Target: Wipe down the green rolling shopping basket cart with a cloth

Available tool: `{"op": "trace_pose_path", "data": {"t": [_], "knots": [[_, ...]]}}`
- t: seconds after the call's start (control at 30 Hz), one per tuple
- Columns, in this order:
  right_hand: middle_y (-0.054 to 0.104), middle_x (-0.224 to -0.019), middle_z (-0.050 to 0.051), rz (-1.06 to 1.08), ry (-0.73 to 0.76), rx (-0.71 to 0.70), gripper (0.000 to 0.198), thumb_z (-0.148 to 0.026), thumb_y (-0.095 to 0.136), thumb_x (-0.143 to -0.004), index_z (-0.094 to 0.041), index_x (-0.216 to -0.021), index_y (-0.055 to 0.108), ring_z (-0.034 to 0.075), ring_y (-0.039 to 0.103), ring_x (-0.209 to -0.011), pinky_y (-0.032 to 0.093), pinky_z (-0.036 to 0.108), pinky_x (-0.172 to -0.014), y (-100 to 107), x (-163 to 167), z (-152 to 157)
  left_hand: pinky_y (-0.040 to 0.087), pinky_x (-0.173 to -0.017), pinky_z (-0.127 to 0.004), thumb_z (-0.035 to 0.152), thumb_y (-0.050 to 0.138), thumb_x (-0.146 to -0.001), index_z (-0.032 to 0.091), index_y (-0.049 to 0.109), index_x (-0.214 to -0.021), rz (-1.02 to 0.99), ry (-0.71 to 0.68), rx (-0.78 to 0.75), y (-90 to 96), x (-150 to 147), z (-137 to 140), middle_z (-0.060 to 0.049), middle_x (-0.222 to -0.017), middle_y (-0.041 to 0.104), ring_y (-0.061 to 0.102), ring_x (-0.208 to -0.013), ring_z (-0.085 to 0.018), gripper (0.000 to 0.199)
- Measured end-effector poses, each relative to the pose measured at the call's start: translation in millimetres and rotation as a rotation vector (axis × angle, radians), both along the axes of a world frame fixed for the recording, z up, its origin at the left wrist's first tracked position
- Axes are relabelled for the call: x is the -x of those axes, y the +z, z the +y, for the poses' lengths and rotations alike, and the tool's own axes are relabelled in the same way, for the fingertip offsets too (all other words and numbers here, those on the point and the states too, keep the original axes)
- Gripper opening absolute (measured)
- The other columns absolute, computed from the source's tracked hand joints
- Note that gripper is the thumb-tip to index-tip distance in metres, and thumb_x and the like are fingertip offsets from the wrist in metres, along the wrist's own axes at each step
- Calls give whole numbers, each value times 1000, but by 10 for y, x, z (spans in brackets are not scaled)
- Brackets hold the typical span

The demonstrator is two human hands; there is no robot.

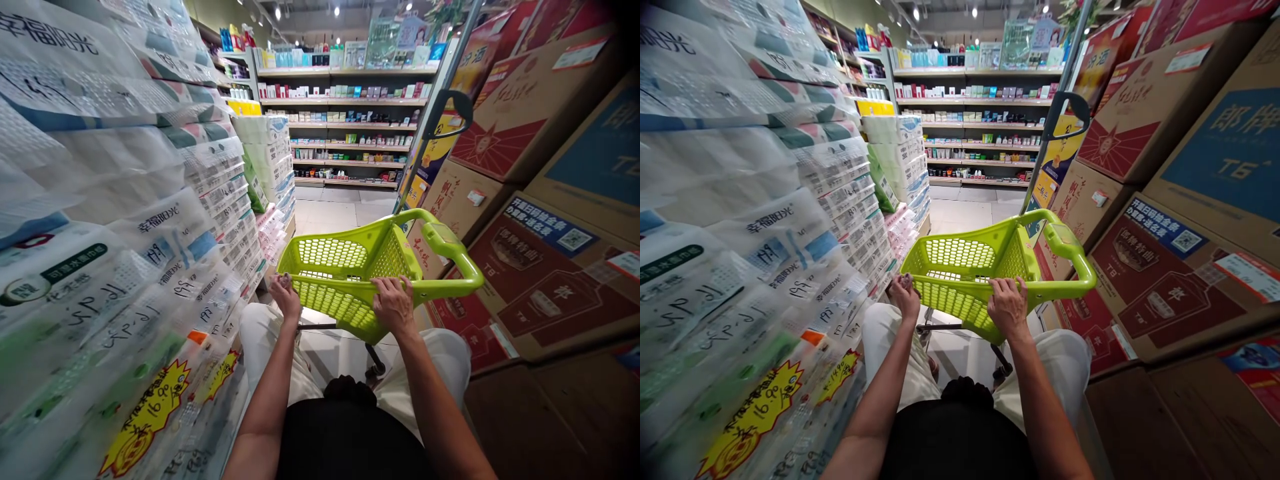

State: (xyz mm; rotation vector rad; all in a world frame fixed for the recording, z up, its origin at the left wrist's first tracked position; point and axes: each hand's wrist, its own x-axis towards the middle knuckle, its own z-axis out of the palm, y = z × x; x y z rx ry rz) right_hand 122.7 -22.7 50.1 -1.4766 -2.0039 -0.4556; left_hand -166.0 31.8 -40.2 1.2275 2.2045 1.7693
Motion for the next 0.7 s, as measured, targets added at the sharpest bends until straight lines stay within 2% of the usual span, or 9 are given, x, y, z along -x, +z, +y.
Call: {"op": "trace_pose_path", "data": {"t": [0.07,0.2,0.33,0.5,0.6,0.7], "knots": [[77,-112,7,3,-5,1,33,-12,53,-87,-21,-113,70,25,60,-107,18,43,-118,5,-8,3,43,-117,-49,17,55,-95,17,48,-134,37,-104,-29,18,-25,-17,-21,-137,56,53,-133,-30,39],[77,-112,7,1,-2,8,33,-13,54,-87,-22,-114,71,25,60,-107,18,43,-117,-6,9,14,41,-118,-51,9,55,-89,16,41,-137,-60,-38,-24,12,-178,-45,-23,-139,54,53,-137,-30,50],[77,-112,7,17,0,10,33,-13,54,-86,-22,-113,71,25,59,-105,18,44,-118,-4,6,15,44,-116,-50,12,57,-90,18,45,-131,-69,-163,-18,-7,-359,-73,-20,-133,58,57,-133,-29,43],[77,-117,6,20,35,21,37,-12,53,-86,-23,-116,71,25,59,-111,17,44,-119,5,-26,6,44,-115,-49,18,57,-93,18,45,-130,-124,-122,-24,12,-556,-110,-19,-131,57,55,-132,-29,39],[77,-119,6,42,39,19,36,-12,52,-87,-23,-115,71,25,60,-112,17,44,-119,12,-36,-4,44,-116,-49,19,56,-94,17,45,-129,-108,-258,-24,31,-704,-139,-21,-134,54,54,-133,-30,37],[77,-120,6,82,43,12,37,-11,52,-86,-22,-115,71,25,61,-114,16,44,-121,34,-75,-19,43,-115,-52,20,55,-95,15,45,-128,-125,-190,9,72,-806,-159,-24,-135,50,53,-134,-32,35]]}}
